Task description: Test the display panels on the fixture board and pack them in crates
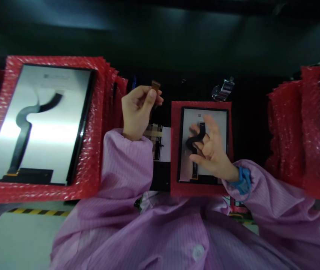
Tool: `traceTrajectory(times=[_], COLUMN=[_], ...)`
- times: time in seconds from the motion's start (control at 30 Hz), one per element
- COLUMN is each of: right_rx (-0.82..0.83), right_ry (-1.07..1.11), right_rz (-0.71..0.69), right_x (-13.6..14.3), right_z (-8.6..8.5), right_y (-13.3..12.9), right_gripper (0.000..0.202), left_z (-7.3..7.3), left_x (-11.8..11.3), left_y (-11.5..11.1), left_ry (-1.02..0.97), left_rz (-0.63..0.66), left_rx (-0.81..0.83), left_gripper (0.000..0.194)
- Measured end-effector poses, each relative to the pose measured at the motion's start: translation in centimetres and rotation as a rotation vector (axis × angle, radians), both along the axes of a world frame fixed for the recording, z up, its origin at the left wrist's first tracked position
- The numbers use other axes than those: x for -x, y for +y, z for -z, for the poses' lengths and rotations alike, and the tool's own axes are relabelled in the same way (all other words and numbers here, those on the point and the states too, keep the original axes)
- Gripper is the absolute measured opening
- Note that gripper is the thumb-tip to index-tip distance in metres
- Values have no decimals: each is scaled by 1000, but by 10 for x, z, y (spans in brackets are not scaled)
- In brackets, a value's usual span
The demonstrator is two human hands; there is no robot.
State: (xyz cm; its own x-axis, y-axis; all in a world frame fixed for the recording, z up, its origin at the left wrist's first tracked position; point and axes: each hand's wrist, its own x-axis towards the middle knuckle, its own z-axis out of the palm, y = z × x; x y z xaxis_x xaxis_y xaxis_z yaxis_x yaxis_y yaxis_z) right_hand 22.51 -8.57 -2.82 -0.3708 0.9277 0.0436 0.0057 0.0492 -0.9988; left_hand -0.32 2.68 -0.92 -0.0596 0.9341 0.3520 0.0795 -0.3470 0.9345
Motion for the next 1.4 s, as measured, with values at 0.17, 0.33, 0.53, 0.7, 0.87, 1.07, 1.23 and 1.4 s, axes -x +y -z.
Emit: traceTrajectory(times=[0.17, 0.33, 0.53, 0.7, 0.87, 1.07, 1.23, 1.4], right_rx=[84, -112, -399, -472, -538, -551, -564, -562], right_ry=[87, -213, -377, -437, -569, -681, -707, -734], right_rz=[64, -39, -175, -237, -200, -195, -213, -223], right_x=[10, 20, 26, 18, 15, 19, 21, 20], right_z=[-6, -20, -22, -14, -12, -11, -11, -10], right_y=[5, 21, 32, 36, 42, 43, 43, 44], right_gripper=[69, 42, 46, 30, 31, 32, 30, 31], left_z=[-6, -22, -30, -30, -26, -23, -22, -20], left_x=[1, 5, 6, 6, 4, 2, 3, 4], left_y=[-9, -20, -23, -25, -29, -32, -32, -33], left_ry=[94, 526, 803, 888, 882, 893, 800, 812], left_rz=[156, 295, 425, 540, 581, 608, 597, 604], left_rx=[-17, 76, 80, 104, 126, 158, 184, 175], left_gripper=[26, 25, 24, 23, 20, 20, 24, 27])
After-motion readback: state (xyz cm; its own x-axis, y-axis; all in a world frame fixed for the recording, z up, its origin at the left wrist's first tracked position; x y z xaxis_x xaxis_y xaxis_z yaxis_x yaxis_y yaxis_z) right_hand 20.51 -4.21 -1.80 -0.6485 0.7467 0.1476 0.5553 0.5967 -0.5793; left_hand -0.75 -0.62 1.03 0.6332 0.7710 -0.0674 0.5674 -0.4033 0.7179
